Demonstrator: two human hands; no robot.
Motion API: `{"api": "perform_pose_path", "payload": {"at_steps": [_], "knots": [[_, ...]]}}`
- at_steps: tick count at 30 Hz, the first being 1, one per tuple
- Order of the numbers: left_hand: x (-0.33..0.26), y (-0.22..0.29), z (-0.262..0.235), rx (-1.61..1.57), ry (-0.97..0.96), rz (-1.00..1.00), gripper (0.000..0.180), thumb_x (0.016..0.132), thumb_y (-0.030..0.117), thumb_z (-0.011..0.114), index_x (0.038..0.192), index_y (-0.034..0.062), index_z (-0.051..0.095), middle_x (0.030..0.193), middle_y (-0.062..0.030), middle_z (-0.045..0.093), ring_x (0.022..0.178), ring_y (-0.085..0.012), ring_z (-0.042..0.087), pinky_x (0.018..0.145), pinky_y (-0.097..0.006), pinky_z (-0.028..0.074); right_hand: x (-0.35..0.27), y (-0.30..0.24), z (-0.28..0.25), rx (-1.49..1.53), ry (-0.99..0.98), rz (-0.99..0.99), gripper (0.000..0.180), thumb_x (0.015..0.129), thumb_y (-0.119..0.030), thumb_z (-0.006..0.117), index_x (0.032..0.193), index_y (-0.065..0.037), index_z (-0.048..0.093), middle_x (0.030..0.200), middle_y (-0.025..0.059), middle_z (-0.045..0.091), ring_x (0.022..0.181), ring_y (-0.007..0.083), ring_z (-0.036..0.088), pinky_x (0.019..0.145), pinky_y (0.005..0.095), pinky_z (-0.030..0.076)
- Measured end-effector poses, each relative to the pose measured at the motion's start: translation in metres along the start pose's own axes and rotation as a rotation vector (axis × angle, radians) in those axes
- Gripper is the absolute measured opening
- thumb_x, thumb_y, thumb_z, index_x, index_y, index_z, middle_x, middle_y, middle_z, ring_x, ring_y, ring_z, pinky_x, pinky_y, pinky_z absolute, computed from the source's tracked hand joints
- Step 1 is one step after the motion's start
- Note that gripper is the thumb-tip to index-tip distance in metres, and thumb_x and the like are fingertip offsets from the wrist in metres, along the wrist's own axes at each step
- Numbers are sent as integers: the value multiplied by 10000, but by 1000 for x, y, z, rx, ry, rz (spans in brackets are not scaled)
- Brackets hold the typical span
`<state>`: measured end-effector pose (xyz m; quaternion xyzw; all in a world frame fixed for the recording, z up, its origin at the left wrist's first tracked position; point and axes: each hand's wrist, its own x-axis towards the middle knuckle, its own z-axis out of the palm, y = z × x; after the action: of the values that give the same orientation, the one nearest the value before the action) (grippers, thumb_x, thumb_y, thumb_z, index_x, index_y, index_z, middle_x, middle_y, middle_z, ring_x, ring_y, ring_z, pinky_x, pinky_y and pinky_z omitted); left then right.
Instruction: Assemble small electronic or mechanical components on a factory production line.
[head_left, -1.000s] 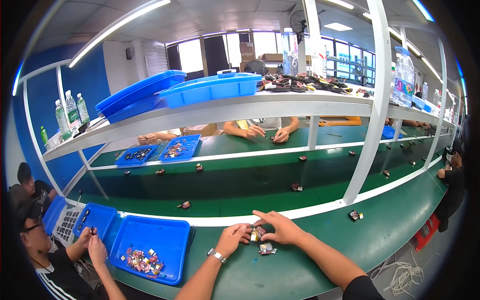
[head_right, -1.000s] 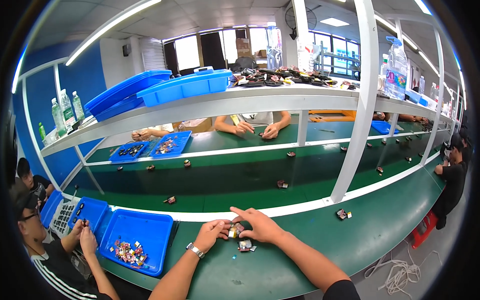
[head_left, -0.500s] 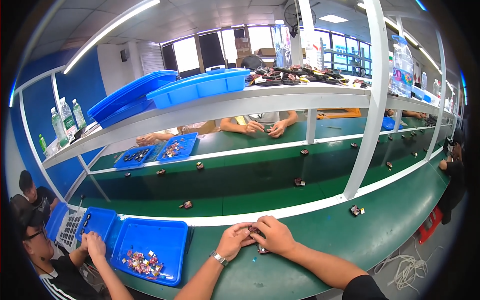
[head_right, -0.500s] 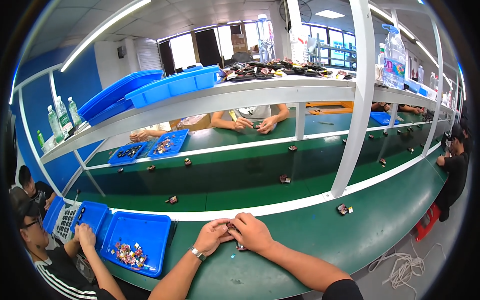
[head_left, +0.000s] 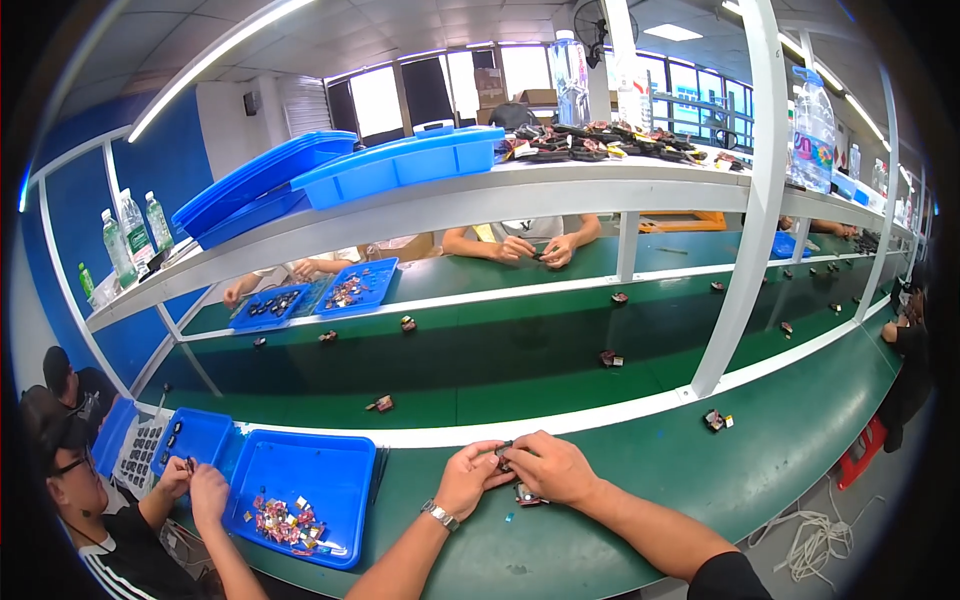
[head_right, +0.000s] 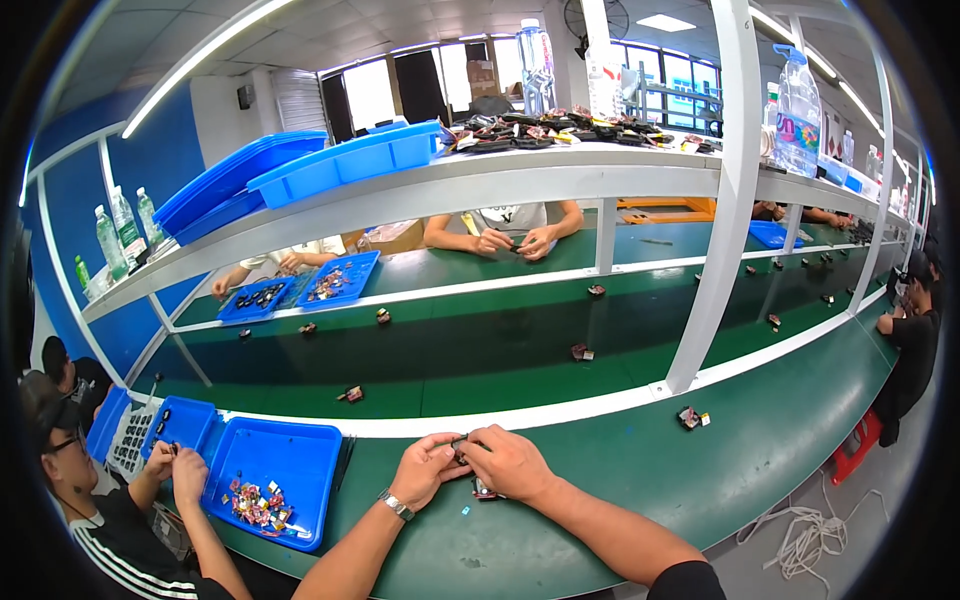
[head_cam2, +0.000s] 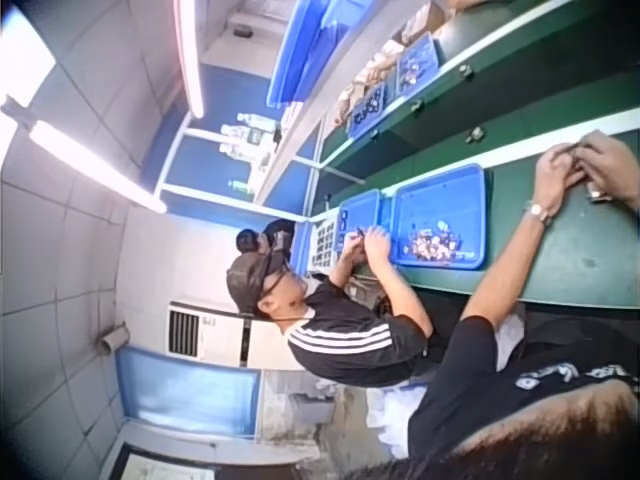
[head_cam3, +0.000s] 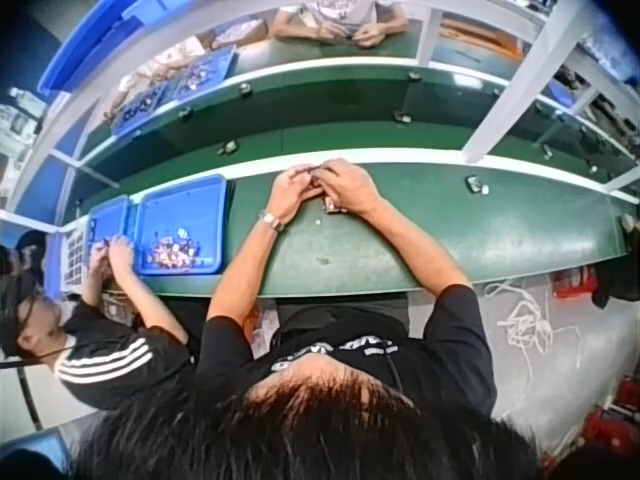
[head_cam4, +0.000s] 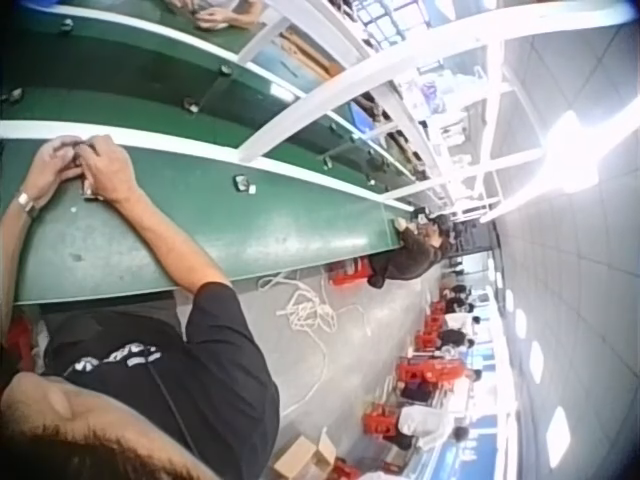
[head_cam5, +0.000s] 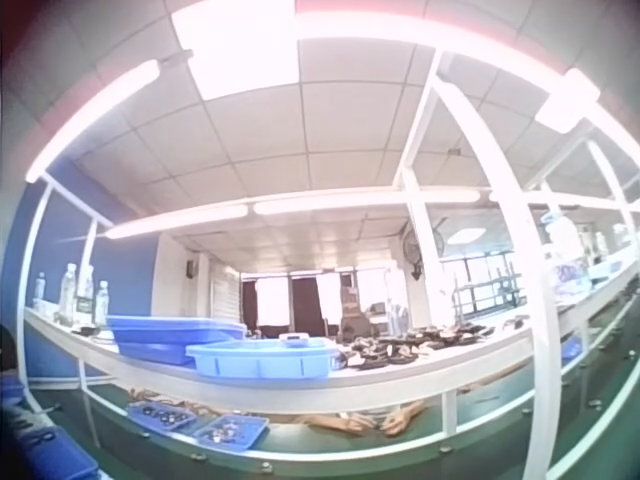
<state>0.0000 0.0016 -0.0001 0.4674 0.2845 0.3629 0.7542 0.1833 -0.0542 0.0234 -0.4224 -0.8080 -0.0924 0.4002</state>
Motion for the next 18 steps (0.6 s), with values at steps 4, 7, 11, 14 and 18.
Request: {"api": "perform_pose_path", "payload": {"at_steps": [4,7,11,14,18], "knots": [[0,-2,0,-8,15,17,270,989,0,470,1254,-48,473,1133,-163,646,1050,-249,659,960,-418,556,4,-1,-6,-60,-12,10,213,766,-92,663,979,-96,649,970,36,605,851,220,603,708,333,523],[1,-5,1,16,31,35,272,991,1,467,1259,-43,465,1131,-156,650,1047,-246,661,952,-415,560,3,3,-6,-111,-37,-23,233,772,-111,641,1005,-105,638,1016,41,593,887,220,591,735,337,511],[1,-7,-1,42,41,53,261,995,3,464,1252,-38,467,1137,-153,648,1051,-241,659,951,-417,560,4,2,-8,-204,-112,-54,212,785,-141,610,995,-109,616,1073,42,576,927,211,573,783,346,493],[1,-8,1,50,31,68,295,998,8,463,1289,-38,450,1151,-156,643,1056,-237,658,953,-411,558,5,4,-10,-136,-143,-64,181,783,-128,633,959,-95,600,1113,58,575,971,235,574,808,370,489],[-1,-6,6,79,9,65,324,1002,11,455,1322,-40,447,1165,-153,636,1051,-223,656,958,-395,556,4,11,-12,43,-135,-6,156,796,-121,660,930,-77,592,1174,83,573,1042,270,563,848,393,484]]}}
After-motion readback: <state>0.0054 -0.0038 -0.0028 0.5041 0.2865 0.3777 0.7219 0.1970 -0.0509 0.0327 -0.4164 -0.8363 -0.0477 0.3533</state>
